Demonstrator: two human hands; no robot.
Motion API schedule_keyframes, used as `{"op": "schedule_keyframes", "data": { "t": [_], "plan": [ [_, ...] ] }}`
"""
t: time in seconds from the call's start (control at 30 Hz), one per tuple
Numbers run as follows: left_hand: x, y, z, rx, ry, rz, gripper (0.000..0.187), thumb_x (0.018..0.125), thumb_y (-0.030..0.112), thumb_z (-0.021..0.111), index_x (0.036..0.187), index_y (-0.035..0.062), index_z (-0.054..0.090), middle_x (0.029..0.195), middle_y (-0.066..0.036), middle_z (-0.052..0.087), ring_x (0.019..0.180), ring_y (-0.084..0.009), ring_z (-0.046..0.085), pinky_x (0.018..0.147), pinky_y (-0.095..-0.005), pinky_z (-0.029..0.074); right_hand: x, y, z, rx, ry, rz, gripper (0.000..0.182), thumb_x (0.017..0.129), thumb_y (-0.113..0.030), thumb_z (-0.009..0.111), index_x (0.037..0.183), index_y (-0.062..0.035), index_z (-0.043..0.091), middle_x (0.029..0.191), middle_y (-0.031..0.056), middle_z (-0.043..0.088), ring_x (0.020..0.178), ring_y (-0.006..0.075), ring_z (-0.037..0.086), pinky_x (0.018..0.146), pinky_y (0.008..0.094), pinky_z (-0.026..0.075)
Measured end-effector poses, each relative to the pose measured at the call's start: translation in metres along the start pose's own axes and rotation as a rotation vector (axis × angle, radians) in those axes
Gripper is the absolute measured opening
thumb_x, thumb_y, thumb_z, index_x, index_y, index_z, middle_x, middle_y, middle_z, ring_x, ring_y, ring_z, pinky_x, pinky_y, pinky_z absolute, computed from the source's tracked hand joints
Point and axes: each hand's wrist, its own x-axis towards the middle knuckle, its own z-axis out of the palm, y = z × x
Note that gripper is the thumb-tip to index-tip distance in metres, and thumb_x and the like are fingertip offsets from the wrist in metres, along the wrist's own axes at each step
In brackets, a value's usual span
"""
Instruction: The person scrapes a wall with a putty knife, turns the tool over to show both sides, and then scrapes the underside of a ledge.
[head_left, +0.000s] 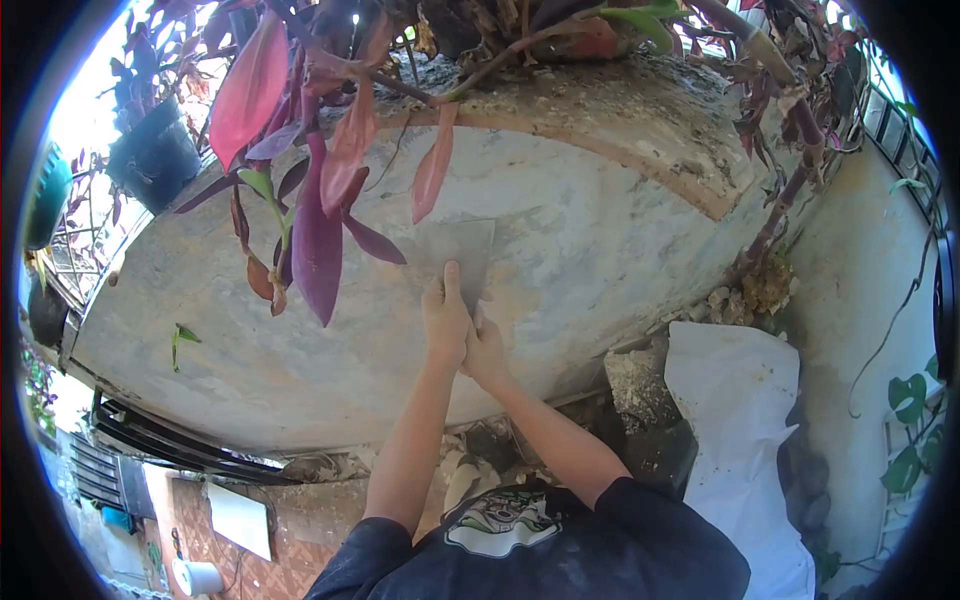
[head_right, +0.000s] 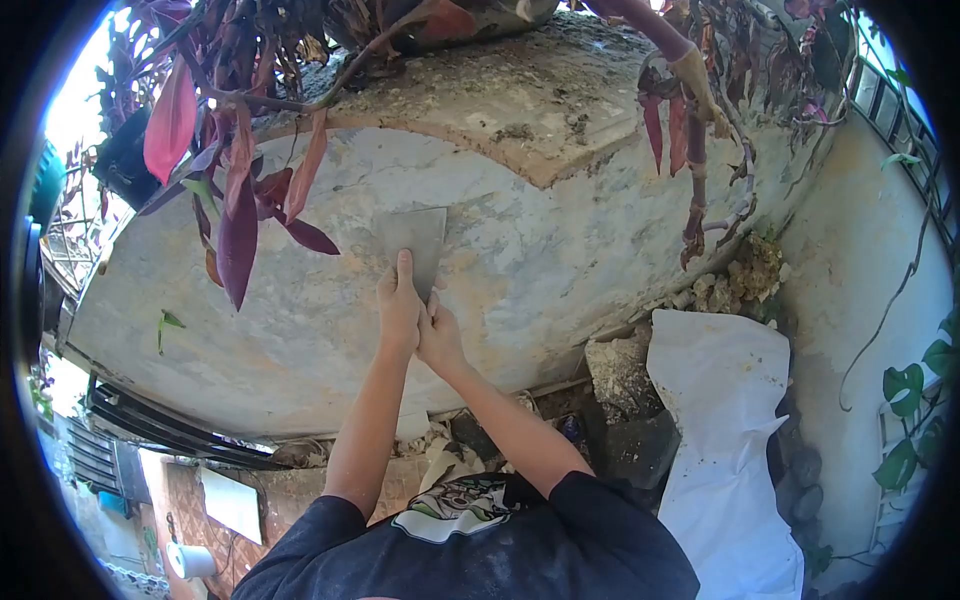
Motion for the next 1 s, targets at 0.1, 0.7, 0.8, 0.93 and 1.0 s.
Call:
{"op": "schedule_keyframes", "data": {
  "t": [0.1,0.7,0.8,0.93,1.0],
  "plan": [
    [-0.01,-0.027,-0.008,-0.027,-0.02,-0.036,0.043,0.101,0.038,0.042,0.092,-0.0005,0.058,0.069,-0.01,0.061,0.043,-0.012,0.047,0.039,-0.0261,0.037,-0.026,0.005,-0.007,0.227,-0.046,0.162,0.027,0.1,-0.03,0.045,0.095,-0.0049,0.054,0.057,-0.0019,0.047,0.046,0.0061,0.045,0.039,0.0248,0.033],
    [-0.018,-0.109,0.023,0.051,-0.252,-0.23,0.039,0.099,0.032,0.048,0.104,-0.0035,0.062,0.084,-0.011,0.068,0.067,-0.0177,0.066,0.059,-0.0292,0.051,-0.08,0.031,-0.085,0.482,0.105,0.407,0.031,0.102,-0.036,0.041,0.108,-0.0081,0.054,0.065,-0.0023,0.042,0.044,0.0065,0.033,0.04,0.0225,0.025],
    [-0.007,-0.101,0.033,0.351,-0.149,-0.074,0.036,0.098,0.028,0.048,0.107,-0.0057,0.059,0.068,-0.012,0.069,0.055,-0.0163,0.063,0.052,-0.0306,0.048,-0.061,0.045,-0.061,0.53,0.185,0.329,0.031,0.102,-0.039,0.039,0.096,-0.0107,0.052,0.059,-0.0047,0.036,0.041,0.0054,0.029,0.038,0.0232,0.023],
    [0.0,-0.113,0.026,0.323,-0.148,0.062,0.032,0.097,0.025,0.049,0.106,-0.003,0.059,0.069,-0.014,0.069,0.057,-0.0191,0.066,0.047,-0.0311,0.048,-0.056,0.056,-0.044,0.538,0.205,0.281,0.038,0.101,-0.044,0.038,0.08,-0.0132,0.045,0.054,-0.0057,0.031,0.038,0.0061,0.027,0.037,0.0243,0.021],
    [0.003,-0.123,0.022,0.34,-0.181,0.061,0.032,0.097,0.025,0.049,0.107,-0.0034,0.058,0.069,-0.014,0.069,0.059,-0.0194,0.068,0.047,-0.0302,0.048,-0.055,0.067,-0.043,0.536,0.2,0.286,0.04,0.101,-0.045,0.038,0.079,-0.0132,0.045,0.054,-0.0056,0.031,0.037,0.0064,0.027,0.036,0.0245,0.021]
  ]
}}
